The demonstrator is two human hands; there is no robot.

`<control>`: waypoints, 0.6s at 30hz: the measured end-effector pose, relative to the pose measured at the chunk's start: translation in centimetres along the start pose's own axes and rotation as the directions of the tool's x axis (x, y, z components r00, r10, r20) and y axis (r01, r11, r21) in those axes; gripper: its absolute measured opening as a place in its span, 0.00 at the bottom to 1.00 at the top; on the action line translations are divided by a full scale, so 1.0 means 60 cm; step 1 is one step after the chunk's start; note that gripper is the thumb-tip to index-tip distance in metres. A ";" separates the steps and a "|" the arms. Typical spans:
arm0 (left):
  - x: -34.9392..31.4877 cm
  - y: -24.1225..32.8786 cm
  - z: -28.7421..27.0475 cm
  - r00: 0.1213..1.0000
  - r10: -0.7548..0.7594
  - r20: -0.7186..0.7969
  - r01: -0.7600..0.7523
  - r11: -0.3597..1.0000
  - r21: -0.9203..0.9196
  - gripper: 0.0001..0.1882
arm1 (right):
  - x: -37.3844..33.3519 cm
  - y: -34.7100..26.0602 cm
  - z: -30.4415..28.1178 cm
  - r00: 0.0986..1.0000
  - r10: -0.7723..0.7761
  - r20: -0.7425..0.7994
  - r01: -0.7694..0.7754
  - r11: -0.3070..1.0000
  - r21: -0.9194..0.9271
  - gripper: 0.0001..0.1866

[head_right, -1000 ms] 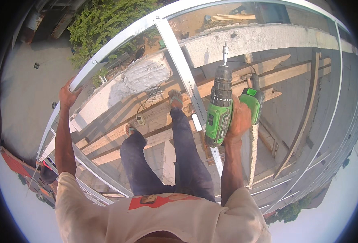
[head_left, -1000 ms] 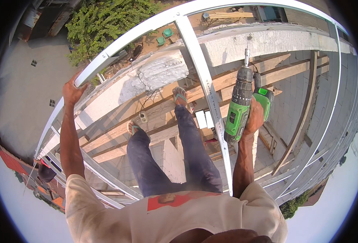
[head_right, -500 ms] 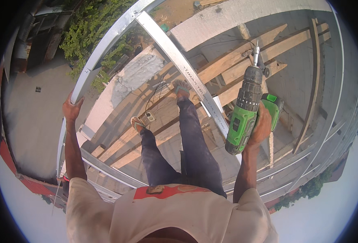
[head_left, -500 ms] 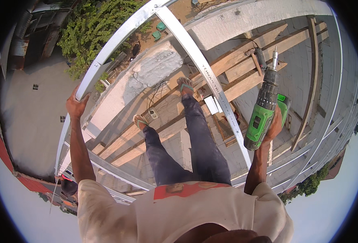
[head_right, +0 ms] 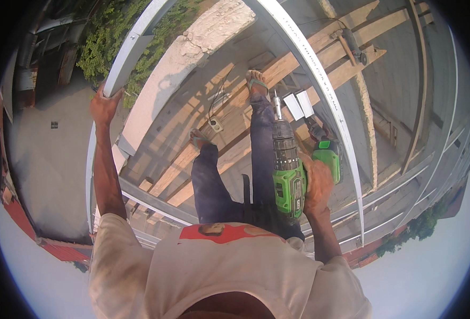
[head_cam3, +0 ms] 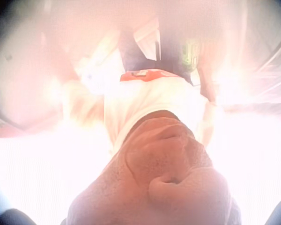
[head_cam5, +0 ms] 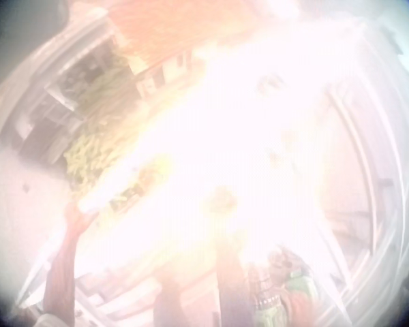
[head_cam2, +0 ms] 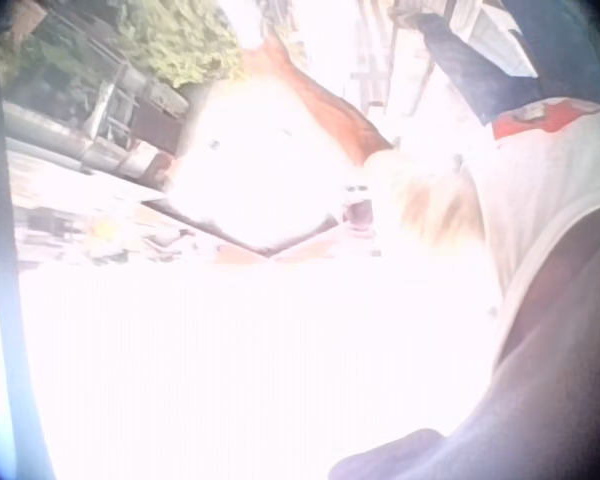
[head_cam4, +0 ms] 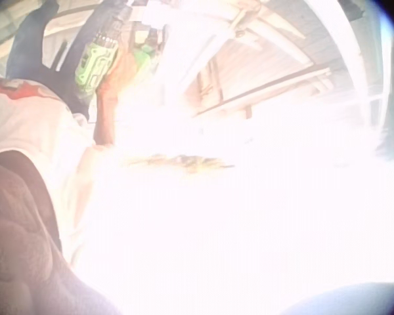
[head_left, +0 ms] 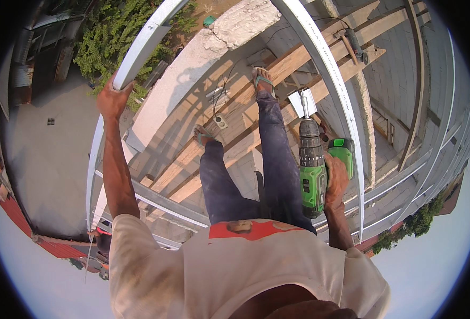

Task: The person assembles a white metal frame on a rooftop by positioning long metal bars and securing them with a green cordless drill. The person repeatedly aligns bars, drills fasteners, and adjusts the frame while standing on wooden planks.

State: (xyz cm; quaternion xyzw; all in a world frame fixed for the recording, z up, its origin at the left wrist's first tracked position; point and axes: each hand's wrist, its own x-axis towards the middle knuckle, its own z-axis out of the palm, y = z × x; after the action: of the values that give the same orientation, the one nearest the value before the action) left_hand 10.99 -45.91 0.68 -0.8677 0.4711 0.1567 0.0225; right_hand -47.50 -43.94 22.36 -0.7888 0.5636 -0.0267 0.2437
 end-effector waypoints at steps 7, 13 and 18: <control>-0.005 0.025 -0.011 0.999 -0.010 0.032 0.015 0.989 -0.149 0.27 | -0.026 0.119 0.275 0.924 0.281 0.260 -0.345 0.906 0.246 0.44; -0.029 0.071 -0.031 0.996 -0.050 0.073 0.066 0.967 -0.248 0.27 | 0.086 0.381 0.548 0.899 0.425 0.107 -0.427 0.795 0.430 0.41; 0.005 0.028 -0.013 0.995 0.083 0.057 -0.062 0.948 -0.312 0.21 | 0.169 0.658 0.780 0.805 0.591 -0.043 -0.552 0.775 0.309 0.38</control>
State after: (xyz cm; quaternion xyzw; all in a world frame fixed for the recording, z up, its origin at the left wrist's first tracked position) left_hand 9.93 -47.23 1.54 -0.8367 0.4712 0.2593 -0.1033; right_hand -63.57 -46.19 -37.56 -0.5331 0.7825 -0.0852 0.3102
